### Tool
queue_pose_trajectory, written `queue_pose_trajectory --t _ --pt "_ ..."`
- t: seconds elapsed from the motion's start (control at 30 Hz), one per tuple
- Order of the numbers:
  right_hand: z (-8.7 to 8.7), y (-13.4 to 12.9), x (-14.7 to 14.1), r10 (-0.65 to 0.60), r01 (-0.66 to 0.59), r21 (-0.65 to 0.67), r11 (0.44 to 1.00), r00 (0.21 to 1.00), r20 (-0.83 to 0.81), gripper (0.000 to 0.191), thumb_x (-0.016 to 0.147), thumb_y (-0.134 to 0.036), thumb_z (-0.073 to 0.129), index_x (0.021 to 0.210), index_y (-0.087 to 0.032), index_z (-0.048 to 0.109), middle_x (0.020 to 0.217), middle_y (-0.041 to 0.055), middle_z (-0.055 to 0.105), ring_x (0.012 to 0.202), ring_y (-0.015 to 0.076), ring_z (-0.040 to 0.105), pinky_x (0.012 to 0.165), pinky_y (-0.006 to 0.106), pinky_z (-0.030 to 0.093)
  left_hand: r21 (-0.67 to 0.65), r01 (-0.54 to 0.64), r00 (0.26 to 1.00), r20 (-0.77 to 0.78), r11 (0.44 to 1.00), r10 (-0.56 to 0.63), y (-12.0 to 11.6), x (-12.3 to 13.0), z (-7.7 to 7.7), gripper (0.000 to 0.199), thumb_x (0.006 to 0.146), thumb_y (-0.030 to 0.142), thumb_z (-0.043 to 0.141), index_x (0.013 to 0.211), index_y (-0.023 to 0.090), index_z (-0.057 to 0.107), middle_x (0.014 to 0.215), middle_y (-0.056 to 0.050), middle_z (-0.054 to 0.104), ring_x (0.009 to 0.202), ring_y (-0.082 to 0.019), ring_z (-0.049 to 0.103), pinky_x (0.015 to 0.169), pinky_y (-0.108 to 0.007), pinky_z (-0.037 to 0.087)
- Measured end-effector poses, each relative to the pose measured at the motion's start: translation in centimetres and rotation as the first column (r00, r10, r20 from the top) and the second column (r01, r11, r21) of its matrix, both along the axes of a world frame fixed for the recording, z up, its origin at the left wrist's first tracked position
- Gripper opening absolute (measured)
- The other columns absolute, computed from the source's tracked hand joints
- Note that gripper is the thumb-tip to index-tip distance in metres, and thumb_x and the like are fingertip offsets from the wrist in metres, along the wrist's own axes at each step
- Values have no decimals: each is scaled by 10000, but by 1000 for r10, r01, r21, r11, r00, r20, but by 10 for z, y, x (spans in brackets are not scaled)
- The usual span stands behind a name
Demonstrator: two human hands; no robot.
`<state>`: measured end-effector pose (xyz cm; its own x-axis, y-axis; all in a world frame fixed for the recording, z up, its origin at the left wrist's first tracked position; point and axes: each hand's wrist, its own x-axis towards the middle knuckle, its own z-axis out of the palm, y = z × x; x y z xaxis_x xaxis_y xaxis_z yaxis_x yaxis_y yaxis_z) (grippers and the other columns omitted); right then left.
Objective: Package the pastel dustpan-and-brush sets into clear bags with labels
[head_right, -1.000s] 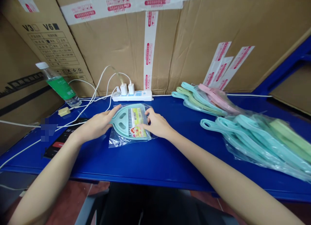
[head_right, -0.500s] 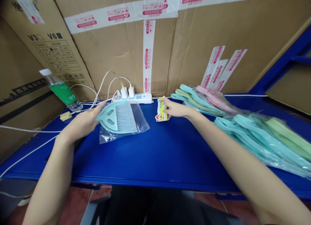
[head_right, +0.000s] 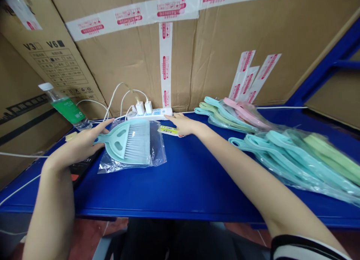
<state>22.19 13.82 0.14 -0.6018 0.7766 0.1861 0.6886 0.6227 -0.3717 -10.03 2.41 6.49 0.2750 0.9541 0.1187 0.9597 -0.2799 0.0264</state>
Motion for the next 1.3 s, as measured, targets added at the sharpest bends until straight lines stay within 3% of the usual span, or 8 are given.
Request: queue_pose_trajectory --t 0.17,0.3,0.5,0.73,0.87,1.0,1.17,1.3 --pt "-7 -29 -10 -9 14 99 995 999 -52 337 744 -109 515 963 -213 749 987 145 668 1012 340 524 880 512 427 14 39 998 51 999 -39 -1 0 1 737 798 133 467 1508 206 284 1207 -71 687 1068 -234 668 915 -358 538" --pt "-4 -56 -1 -85 106 90 990 974 -208 316 821 -153 446 1022 -178 689 1041 158 638 994 318 538 871 524 435 30 121 989 84 992 -123 0 9 -5 668 850 196 425 1504 168 292 1254 -106 663 1087 -252 665 913 -377 541" --pt "0 -86 4 -131 51 -198 979 901 -413 231 896 -311 474 1067 -199 582 811 38 634 653 169 598 600 336 515 125 220 971 65 967 -230 6 26 -21 652 873 204 426 1507 142 284 1194 -139 672 1067 -264 671 888 -398 551" --pt "-11 -86 -4 -296 -81 -562 823 783 -547 159 894 -310 530 984 -185 571 727 18 648 581 137 617 460 249 476 185 331 934 74 925 -349 5 40 -32 700 880 145 472 1529 207 216 1167 -118 674 1031 -246 674 852 -380 559" --pt "-10 -87 -4 -416 -128 -676 725 701 -579 90 860 -218 590 940 -200 553 823 42 712 721 152 689 607 272 567 150 390 907 109 909 -407 5 44 -36 728 907 158 497 1544 235 153 1174 -107 665 1053 -246 660 869 -391 558" --pt "-9 -89 -3 -505 -174 -734 657 620 -600 129 845 -165 593 959 -215 563 937 59 740 883 189 717 768 359 604 151 467 875 63 871 -480 4 49 -40 788 879 172 618 1533 311 201 1384 -132 535 1221 -284 571 982 -471 517" --pt "-9 -85 -1 -590 -177 -740 649 499 -635 125 841 -145 576 912 -239 535 931 41 749 917 207 723 881 431 583 222 612 790 -124 759 -601 -5 64 -43 781 766 181 773 1452 287 414 1603 -179 223 1452 -389 278 1102 -601 386" --pt "-2 -85 3 -621 -183 -753 632 461 -634 148 811 -132 611 871 -250 545 877 32 761 914 220 727 912 446 564 318 712 699 -243 626 -672 -8 72 -47 388 966 135 485 1347 184 540 1372 -106 601 1293 -210 548 1133 -428 422"
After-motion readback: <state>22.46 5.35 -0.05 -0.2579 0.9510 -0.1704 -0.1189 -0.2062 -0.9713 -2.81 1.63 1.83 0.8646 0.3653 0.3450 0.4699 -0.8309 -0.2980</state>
